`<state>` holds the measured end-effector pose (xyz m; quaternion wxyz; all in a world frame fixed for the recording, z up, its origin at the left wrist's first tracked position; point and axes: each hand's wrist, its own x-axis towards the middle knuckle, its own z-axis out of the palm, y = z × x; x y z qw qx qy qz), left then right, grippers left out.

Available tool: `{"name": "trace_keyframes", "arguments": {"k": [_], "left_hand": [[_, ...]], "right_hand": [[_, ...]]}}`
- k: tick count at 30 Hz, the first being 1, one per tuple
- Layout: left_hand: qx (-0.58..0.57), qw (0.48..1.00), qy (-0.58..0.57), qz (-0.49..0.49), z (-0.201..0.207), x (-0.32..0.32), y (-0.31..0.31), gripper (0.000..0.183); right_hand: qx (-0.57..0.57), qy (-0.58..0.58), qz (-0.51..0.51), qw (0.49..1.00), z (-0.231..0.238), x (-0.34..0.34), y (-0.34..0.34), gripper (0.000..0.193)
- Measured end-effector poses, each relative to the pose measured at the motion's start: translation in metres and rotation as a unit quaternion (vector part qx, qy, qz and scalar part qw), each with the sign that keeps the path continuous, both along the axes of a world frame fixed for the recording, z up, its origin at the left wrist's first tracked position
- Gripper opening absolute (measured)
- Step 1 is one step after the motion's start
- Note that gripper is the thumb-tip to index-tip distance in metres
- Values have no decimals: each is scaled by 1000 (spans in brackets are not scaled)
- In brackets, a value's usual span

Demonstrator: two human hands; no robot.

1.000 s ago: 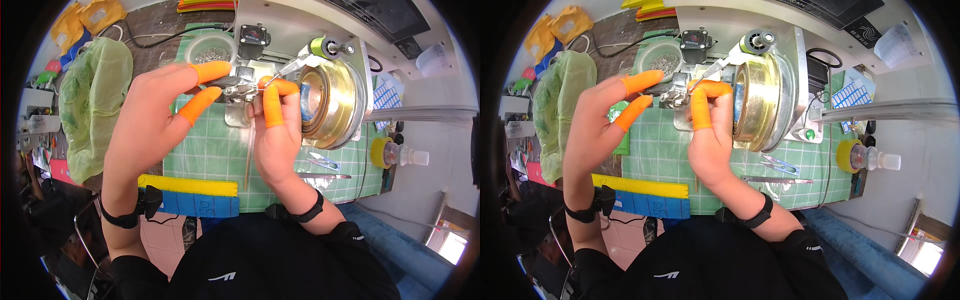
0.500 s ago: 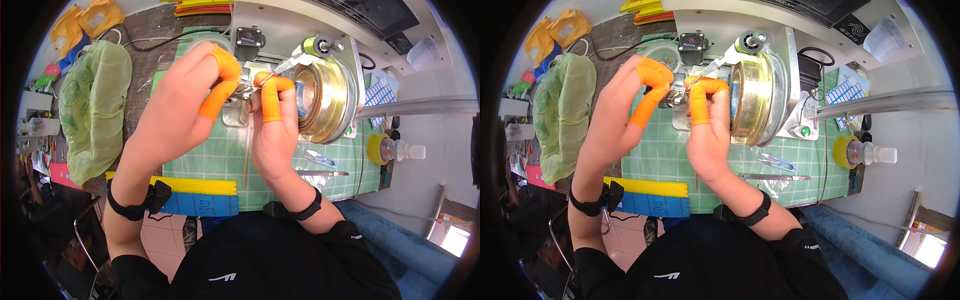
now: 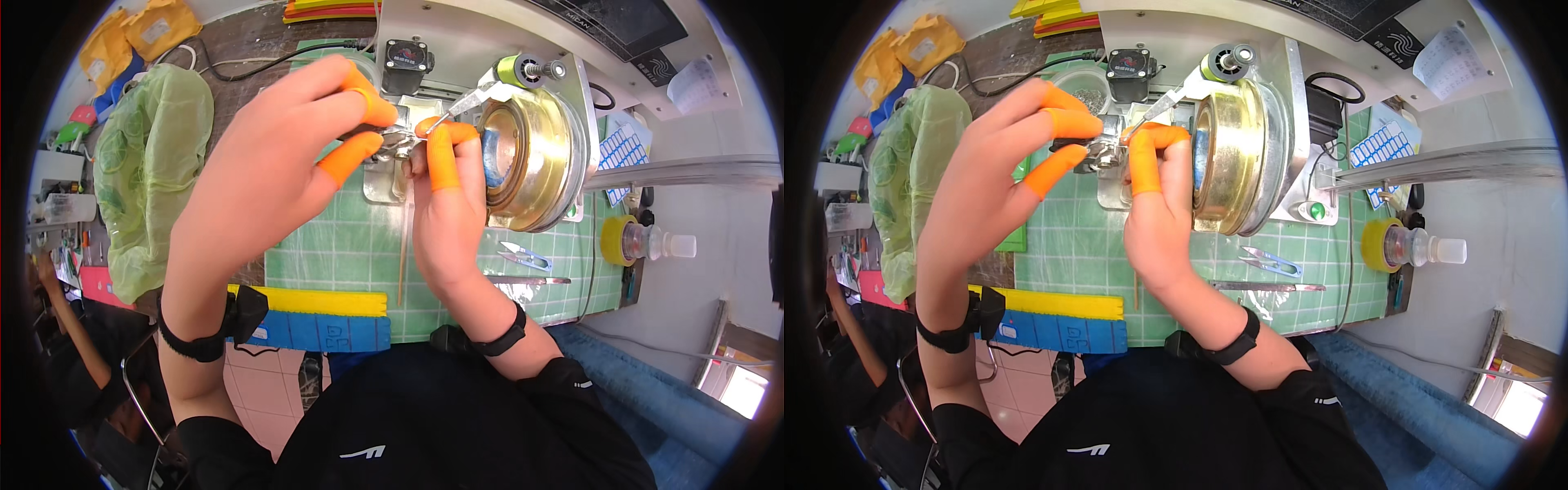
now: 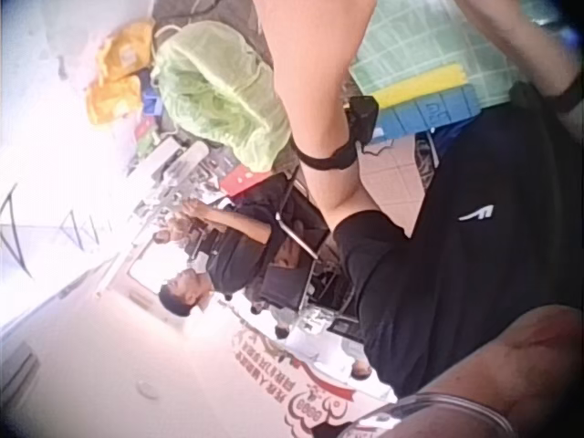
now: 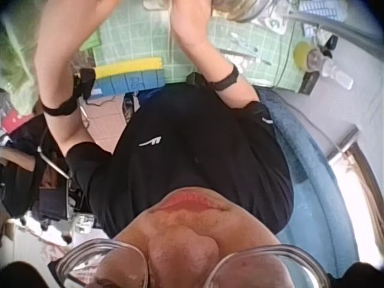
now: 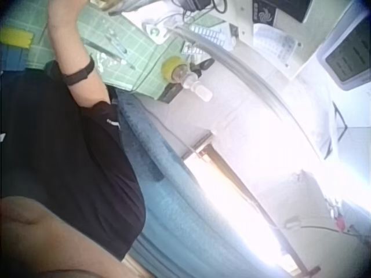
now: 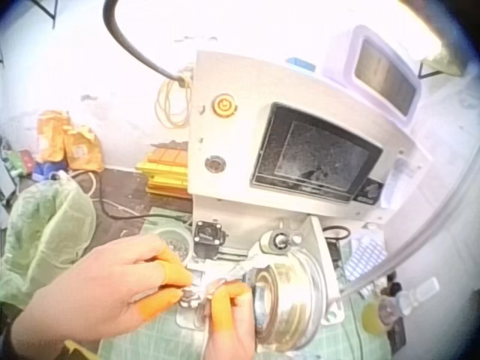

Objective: Manually assemble small electronic components and apply adhesive at a workstation.

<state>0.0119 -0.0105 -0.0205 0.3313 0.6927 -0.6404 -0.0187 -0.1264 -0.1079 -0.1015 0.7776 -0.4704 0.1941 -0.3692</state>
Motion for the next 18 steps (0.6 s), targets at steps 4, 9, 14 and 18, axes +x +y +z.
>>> {"name": "trace_keyframes", "arguments": {"k": [4, 9, 14, 18], "left_hand": [[33, 998, 32, -42, -2, 6, -7, 28], [7, 995, 77, -59, -9, 10, -10, 26], [-9, 994, 82, -71, -8, 14, -9, 22], [-12, 999, 44, -12, -1, 1, -5, 18]], "right_hand": [[28, -2, -1, 1000, 2, 6, -5, 10], [67, -34, 3, 997, 5, 9, -4, 10], [59, -31, 0, 998, 6, 9, -2, 11], [49, 23, 21, 998, 6, 1, -4, 19]]}}
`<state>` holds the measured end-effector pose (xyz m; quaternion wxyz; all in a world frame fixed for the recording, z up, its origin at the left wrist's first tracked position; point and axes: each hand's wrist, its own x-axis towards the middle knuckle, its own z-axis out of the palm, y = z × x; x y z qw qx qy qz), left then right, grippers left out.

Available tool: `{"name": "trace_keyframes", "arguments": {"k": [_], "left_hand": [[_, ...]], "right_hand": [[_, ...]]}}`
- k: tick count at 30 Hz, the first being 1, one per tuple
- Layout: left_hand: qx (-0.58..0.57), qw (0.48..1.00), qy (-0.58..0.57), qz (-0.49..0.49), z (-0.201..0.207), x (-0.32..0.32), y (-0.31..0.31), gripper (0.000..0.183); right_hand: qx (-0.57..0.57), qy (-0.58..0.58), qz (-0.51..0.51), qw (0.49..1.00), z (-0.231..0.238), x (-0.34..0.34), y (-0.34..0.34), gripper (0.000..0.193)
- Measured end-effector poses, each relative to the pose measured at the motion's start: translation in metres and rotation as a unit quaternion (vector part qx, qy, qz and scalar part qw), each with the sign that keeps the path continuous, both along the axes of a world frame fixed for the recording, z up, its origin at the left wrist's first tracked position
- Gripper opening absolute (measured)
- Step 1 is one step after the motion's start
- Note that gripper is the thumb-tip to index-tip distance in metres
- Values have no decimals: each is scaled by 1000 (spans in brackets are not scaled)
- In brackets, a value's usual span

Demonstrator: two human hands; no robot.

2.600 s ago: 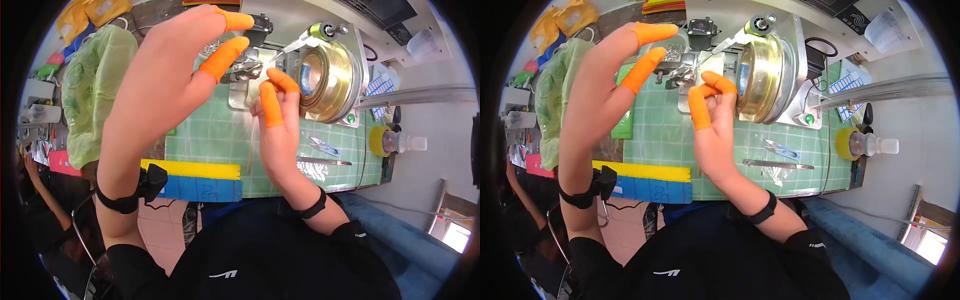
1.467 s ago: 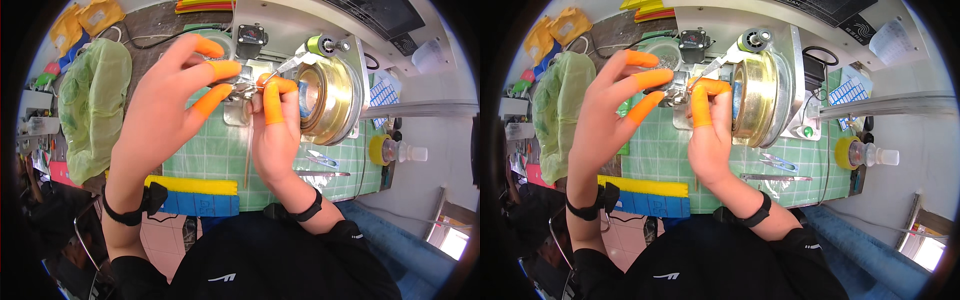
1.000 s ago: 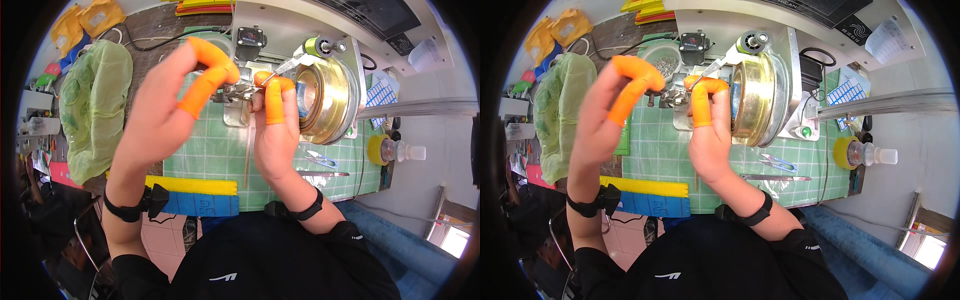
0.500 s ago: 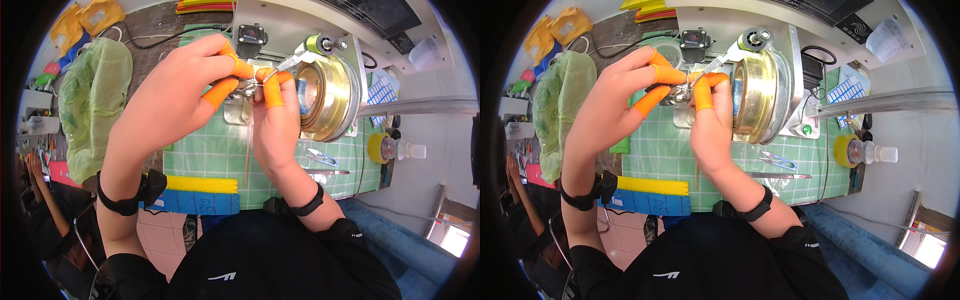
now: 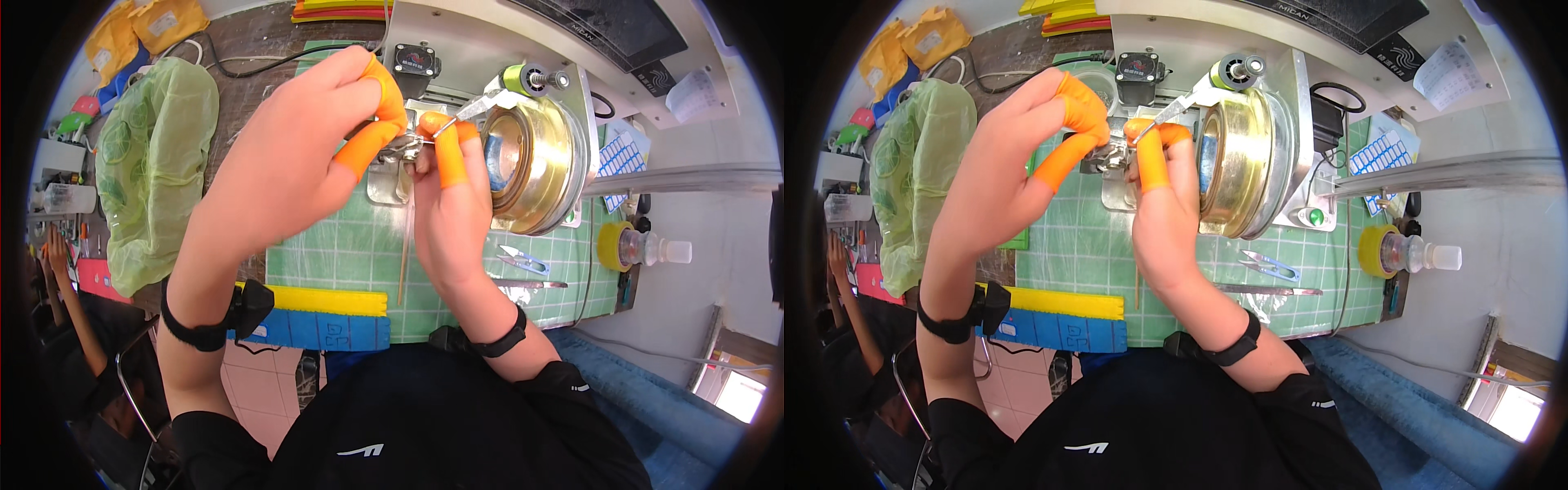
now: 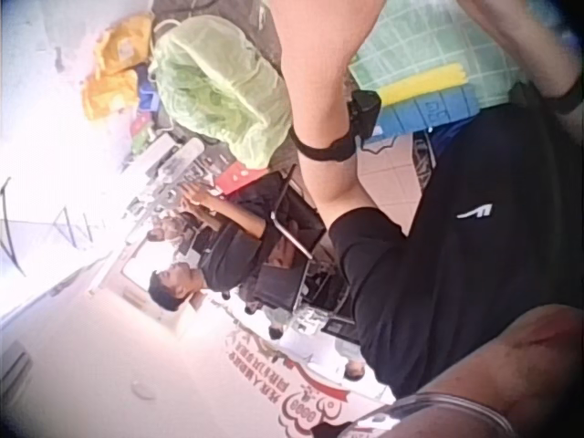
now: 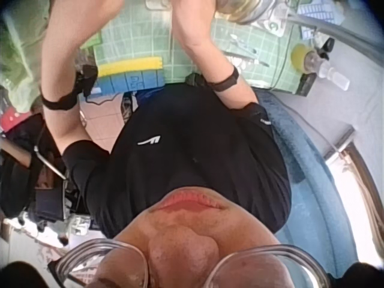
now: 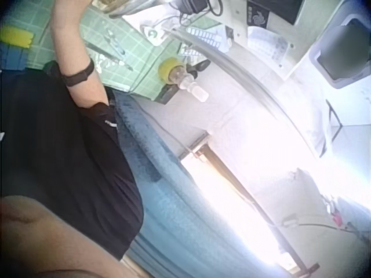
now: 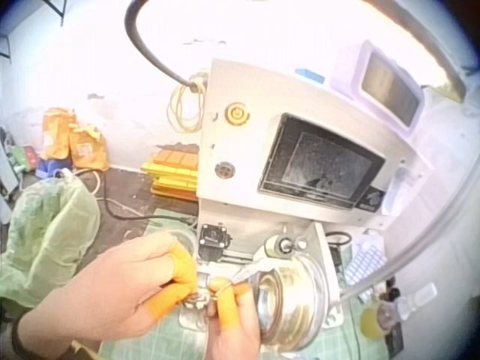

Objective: Manually assemble small electronic components and apply adhesive at a workstation.

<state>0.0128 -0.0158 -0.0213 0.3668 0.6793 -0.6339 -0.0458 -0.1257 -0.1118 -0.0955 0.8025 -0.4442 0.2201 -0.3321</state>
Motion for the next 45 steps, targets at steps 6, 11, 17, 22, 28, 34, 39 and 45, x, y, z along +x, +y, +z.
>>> {"name": "trace_keyframes", "arguments": {"k": [6, 11, 17, 22, 28, 34, 39, 45], "left_hand": [[47, 995, -74, 36, 24, -35, 30, 19], [59, 971, -208, 102, 17, -29, 33, 21], [22, 956, -271, 112, 2, -15, 32, 23], [33, 954, -275, 118, -3, -12, 26, 24], [19, 966, -220, 132, -32, -2, 35, 27], [-6, 964, -254, 74, -44, -12, 38, 25], [18, 974, -197, 113, -8, -14, 42, 27], [-44, 976, -197, 84, 5, -28, 13, 32]], "right_hand": [[-90, -58, 17, 994, -12, -22, 12, 41], [-114, -101, 43, 987, -11, -25, 12, 52], [-99, -46, 56, 992, -2, -22, 11, 60], [-124, -34, 61, 990, -5, -20, 7, 53], [-108, -42, 67, 991, -4, -19, 9, 47], [-91, -31, 73, 993, -3, -19, 8, 43], [-104, -57, 62, 991, -7, -16, 5, 39], [-109, -37, 27, 993, 2, -14, 13, 34]]}}
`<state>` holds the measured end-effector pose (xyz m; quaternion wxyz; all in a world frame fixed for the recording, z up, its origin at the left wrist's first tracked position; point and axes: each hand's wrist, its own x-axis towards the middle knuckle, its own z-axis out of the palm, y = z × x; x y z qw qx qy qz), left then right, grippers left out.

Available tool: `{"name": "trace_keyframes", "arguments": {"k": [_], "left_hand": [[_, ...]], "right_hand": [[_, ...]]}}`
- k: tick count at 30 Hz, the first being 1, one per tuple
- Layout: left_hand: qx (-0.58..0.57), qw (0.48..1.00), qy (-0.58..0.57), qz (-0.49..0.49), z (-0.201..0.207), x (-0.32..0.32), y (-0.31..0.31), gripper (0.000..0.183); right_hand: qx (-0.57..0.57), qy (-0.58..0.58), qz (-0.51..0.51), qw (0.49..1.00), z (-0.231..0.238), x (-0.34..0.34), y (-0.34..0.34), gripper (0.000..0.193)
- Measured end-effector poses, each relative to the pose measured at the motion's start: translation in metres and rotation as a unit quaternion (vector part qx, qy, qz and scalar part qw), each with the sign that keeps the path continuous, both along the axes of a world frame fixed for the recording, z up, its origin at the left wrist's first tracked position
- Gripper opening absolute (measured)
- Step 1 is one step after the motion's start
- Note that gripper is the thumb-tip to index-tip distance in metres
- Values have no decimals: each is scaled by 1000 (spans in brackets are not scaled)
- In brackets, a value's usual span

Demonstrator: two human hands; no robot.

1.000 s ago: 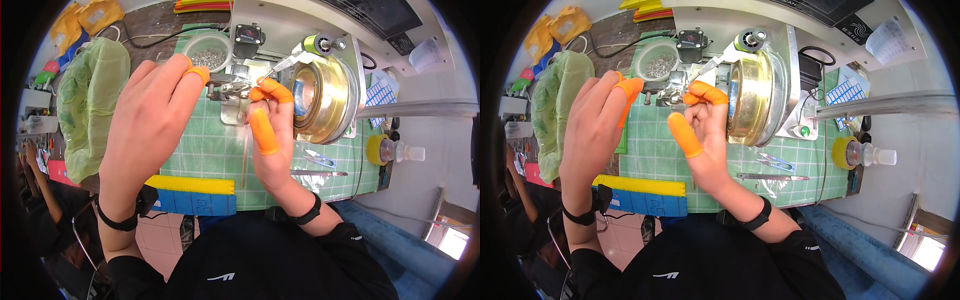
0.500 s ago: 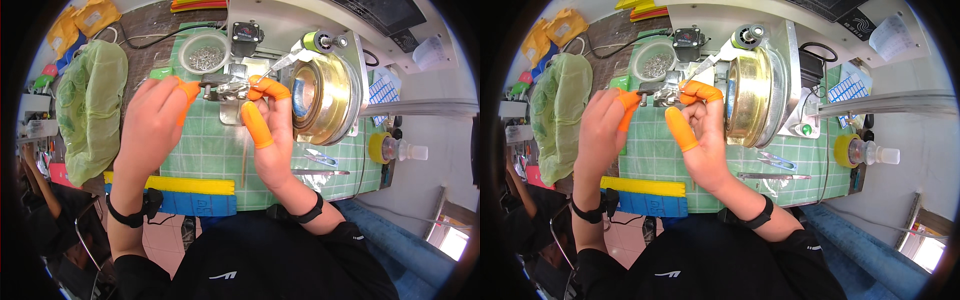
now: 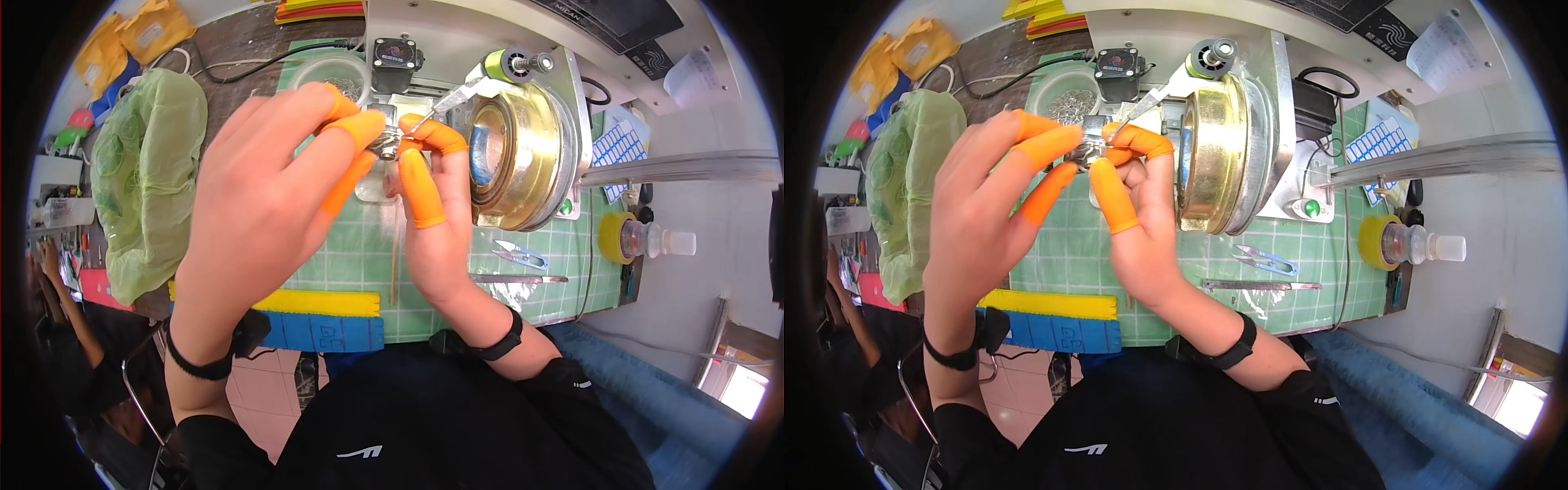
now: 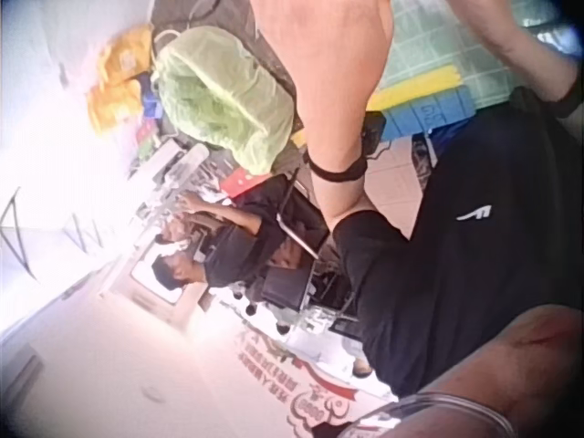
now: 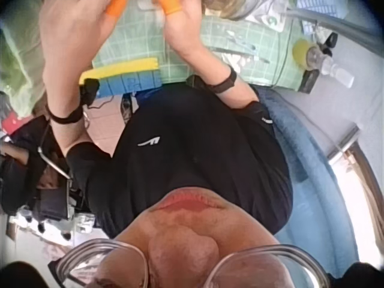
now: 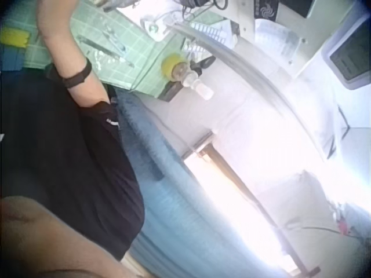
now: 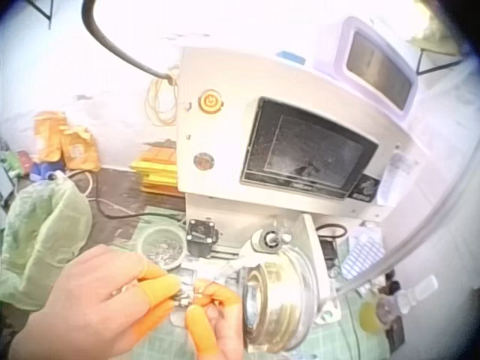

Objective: Manually assemble small electronic components and apply adhesive at a workstation.

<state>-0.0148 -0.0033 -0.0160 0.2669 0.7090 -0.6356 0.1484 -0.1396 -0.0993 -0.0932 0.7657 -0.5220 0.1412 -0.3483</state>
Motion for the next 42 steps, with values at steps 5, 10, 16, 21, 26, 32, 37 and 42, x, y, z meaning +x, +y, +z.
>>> {"name": "trace_keyframes", "arguments": {"k": [5, 10, 16, 21, 26, 32, 37, 42], "left_hand": [[4, 1000, 13, -23, -13, 9, -6, 30], [-34, 996, 66, -49, -18, 11, -7, 27], [-38, 993, 104, -42, -15, -7, -6, 24], [-11, 997, 53, -48, -17, -17, -8, 25], [22, 999, 10, -46, -10, -12, -1, 26], [-10, 992, 116, -55, 29, 23, -16, 27], [-77, 906, 210, -360, -8, 47, -94, 38], [127, 831, 414, -348, 9, 76, -85, 41]], "right_hand": [[-8, 11, 9, 1000, -1, -6, -1, 34], [8, -8, 42, 999, -7, -4, -5, 35], [5, 2, 15, 1000, -4, -6, -1, 31], [65, -26, 41, 997, -8, -7, -1, 23], [53, -21, 15, 998, -6, -2, 0, 16], [55, 7, -37, 998, -17, 14, -7, 10], [8, 19, -68, 997, -9, 22, 0, 9], [81, 27, -72, 994, -21, 28, -15, 13]]}}
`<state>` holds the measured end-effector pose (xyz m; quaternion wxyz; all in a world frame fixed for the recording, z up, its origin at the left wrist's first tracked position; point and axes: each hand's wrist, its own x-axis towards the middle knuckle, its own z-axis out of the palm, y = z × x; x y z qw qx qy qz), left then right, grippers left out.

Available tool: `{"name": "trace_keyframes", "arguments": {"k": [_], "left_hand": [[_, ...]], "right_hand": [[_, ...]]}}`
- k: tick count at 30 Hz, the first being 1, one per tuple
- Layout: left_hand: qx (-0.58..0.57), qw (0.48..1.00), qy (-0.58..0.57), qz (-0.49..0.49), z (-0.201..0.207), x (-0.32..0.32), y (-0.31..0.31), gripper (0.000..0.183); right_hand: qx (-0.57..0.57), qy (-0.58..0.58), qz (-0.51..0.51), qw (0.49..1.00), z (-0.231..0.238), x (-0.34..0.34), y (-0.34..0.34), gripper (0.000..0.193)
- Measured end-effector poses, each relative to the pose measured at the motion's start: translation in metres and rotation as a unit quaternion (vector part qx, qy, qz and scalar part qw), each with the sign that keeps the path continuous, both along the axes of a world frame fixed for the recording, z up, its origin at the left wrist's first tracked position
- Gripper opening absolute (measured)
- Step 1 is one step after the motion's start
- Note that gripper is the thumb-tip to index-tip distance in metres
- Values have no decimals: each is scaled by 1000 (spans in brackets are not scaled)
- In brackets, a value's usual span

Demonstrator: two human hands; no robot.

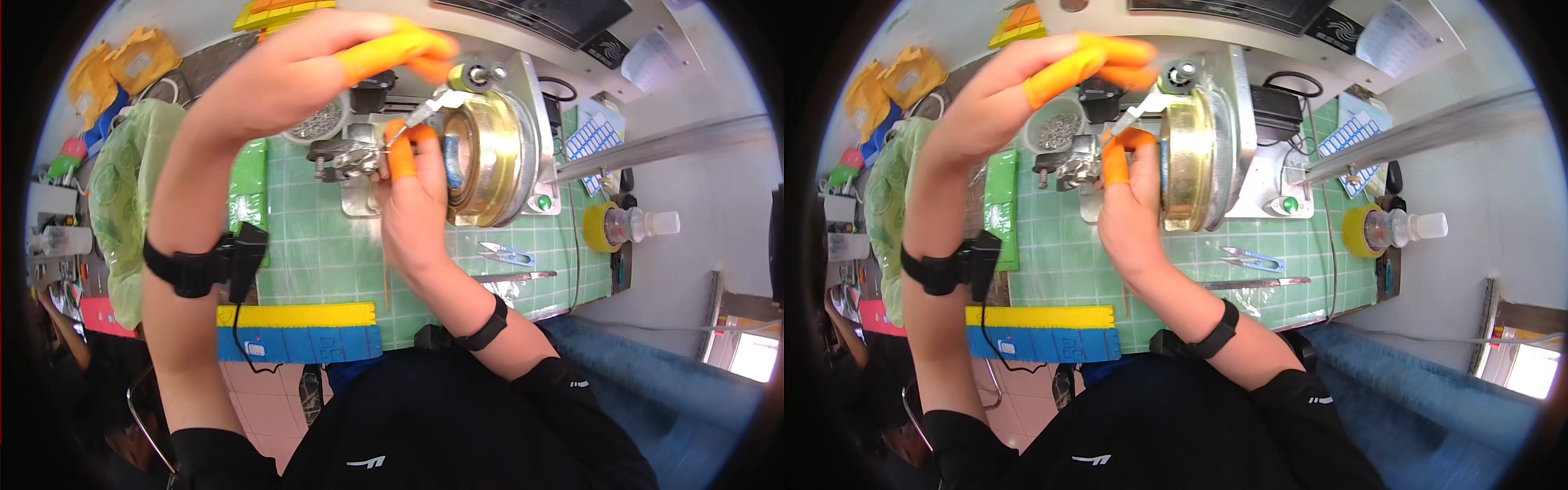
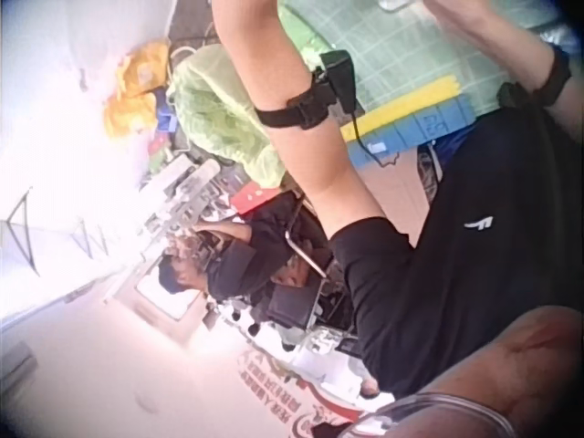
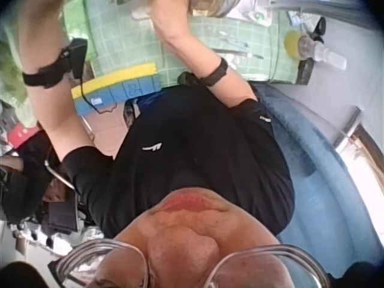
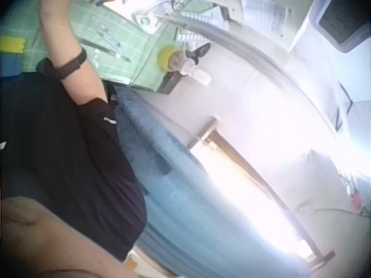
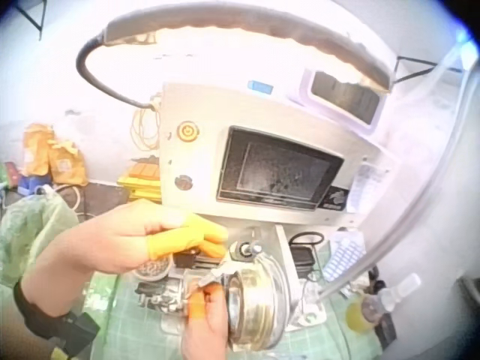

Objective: Manually assemble small electronic components and apply adhesive at a workstation.

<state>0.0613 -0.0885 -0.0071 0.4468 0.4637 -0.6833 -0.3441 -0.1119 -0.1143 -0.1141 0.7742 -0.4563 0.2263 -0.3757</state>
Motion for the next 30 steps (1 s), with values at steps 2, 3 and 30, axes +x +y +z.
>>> {"name": "trace_keyframes", "arguments": {"k": [2, 3, 30], "left_hand": [[41, 998, 2, 38, -2, 1, 12, 32], [12, 995, -98, 11, -2, 4, 13, 28], [-224, 895, 144, 358, 2, -12, 112, 13]], "right_hand": [[8, 16, -3, 1000, 1, 5, -3, 16], [22, 16, 13, 1000, 5, 9, -7, 17], [-53, 37, -3, 998, 5, 0, -4, 6]]}}
